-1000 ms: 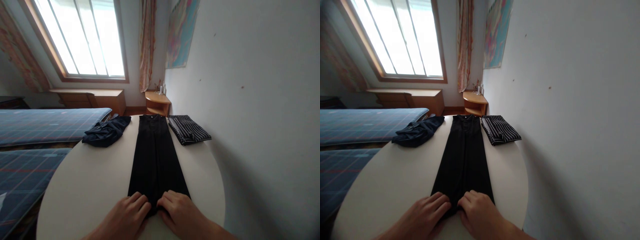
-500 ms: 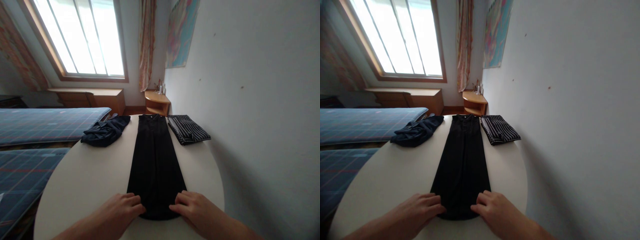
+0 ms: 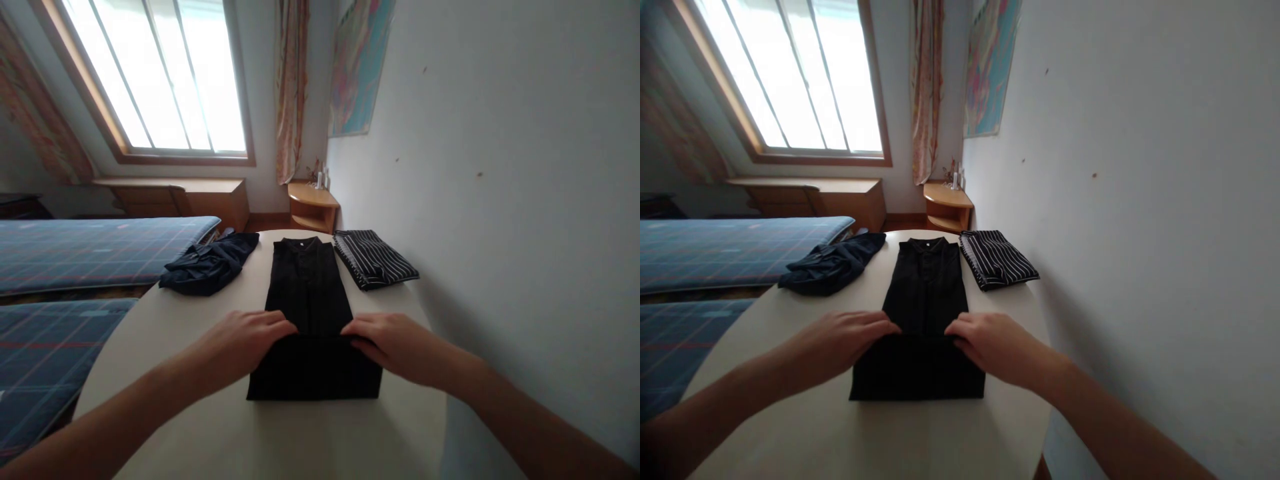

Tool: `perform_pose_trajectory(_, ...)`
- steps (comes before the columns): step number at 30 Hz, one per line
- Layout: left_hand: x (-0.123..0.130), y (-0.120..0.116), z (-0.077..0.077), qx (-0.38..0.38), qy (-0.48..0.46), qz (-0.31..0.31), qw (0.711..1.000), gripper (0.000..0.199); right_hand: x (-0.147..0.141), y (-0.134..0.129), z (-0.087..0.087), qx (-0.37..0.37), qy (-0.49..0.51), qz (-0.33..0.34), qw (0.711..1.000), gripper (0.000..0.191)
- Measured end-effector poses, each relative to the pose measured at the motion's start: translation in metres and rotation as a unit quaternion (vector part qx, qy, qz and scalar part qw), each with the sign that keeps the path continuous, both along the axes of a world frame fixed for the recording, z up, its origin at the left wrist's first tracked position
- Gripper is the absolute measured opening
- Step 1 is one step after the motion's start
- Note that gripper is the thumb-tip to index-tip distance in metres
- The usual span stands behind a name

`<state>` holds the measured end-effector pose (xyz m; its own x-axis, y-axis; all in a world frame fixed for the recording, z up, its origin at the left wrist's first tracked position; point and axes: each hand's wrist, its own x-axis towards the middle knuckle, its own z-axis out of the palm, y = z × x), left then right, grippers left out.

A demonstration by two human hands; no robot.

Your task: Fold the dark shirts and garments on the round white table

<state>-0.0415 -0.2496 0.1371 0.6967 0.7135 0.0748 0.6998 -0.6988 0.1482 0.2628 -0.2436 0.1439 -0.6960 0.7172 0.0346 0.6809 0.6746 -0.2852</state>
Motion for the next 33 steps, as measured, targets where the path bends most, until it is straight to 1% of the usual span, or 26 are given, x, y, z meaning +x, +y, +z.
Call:
perform_pose_trajectory(2, 0.003, 0.026, 0.001, 0.043, 0.033, 0.041, 0.998, 0.039, -0.004, 0.027, -0.004, 0.056, 0.001, -0.032, 0.998, 0.026)
perform_pose_trajectory(4, 0.007, 0.050, -0.005, 0.071, 0.059, 0.064, 0.994, 0.036, -0.011, 0.054, -0.014, 0.095, 0.003, -0.042, 0.995, 0.023)
perform_pose_trajectory(6, 0.010, 0.072, -0.020, 0.088, 0.082, 0.075, 0.990, 0.035, -0.018, 0.077, -0.030, 0.122, -0.017, -0.046, 0.991, 0.022)
perform_pose_trajectory(8, 0.013, 0.087, -0.041, 0.090, 0.101, 0.085, 0.987, 0.034, -0.025, 0.094, -0.049, 0.131, -0.045, -0.058, 0.989, 0.021)
perform_pose_trajectory(10, 0.014, 0.095, -0.062, 0.085, 0.108, 0.089, 0.986, 0.033, -0.028, 0.105, -0.068, 0.124, -0.060, -0.068, 0.988, 0.020)
perform_pose_trajectory(12, 0.015, 0.096, -0.078, 0.085, 0.108, 0.097, 0.986, 0.030, -0.029, 0.108, -0.083, 0.110, -0.056, -0.079, 0.989, 0.020)
perform_pose_trajectory(14, 0.015, 0.094, -0.088, 0.088, 0.105, 0.106, 0.985, 0.028, -0.027, 0.108, -0.092, 0.098, -0.035, -0.091, 0.990, 0.022)
perform_pose_trajectory(16, 0.015, 0.090, -0.091, 0.086, 0.104, 0.110, 0.985, 0.027, -0.024, 0.105, -0.095, 0.088, -0.011, -0.099, 0.991, 0.023)
perform_pose_trajectory(19, 0.014, 0.084, -0.090, 0.078, 0.107, 0.107, 0.985, 0.028, -0.022, 0.098, -0.092, 0.072, -0.001, -0.106, 0.992, 0.021)
perform_pose_trajectory(22, 0.013, 0.074, -0.085, 0.068, 0.113, 0.094, 0.987, 0.026, -0.021, 0.087, -0.086, 0.057, -0.009, -0.096, 0.994, 0.021)
perform_pose_trajectory(25, 0.014, 0.054, -0.077, 0.047, 0.135, 0.069, 0.987, 0.024, -0.020, 0.070, -0.081, 0.037, -0.011, -0.068, 0.997, 0.019)
perform_pose_trajectory(28, 0.014, 0.029, -0.069, 0.006, 0.163, 0.033, 0.986, 0.023, -0.018, 0.048, -0.076, 0.010, -0.004, -0.020, 1.000, 0.016)
perform_pose_trajectory(31, 0.011, 0.007, -0.063, -0.043, 0.148, -0.009, 0.988, 0.021, -0.017, 0.028, -0.070, -0.039, -0.001, 0.041, 0.998, 0.016)
perform_pose_trajectory(33, 0.008, -0.002, -0.061, -0.072, 0.128, -0.025, 0.989, 0.018, -0.017, 0.018, -0.066, -0.069, -0.004, 0.070, 0.995, 0.017)
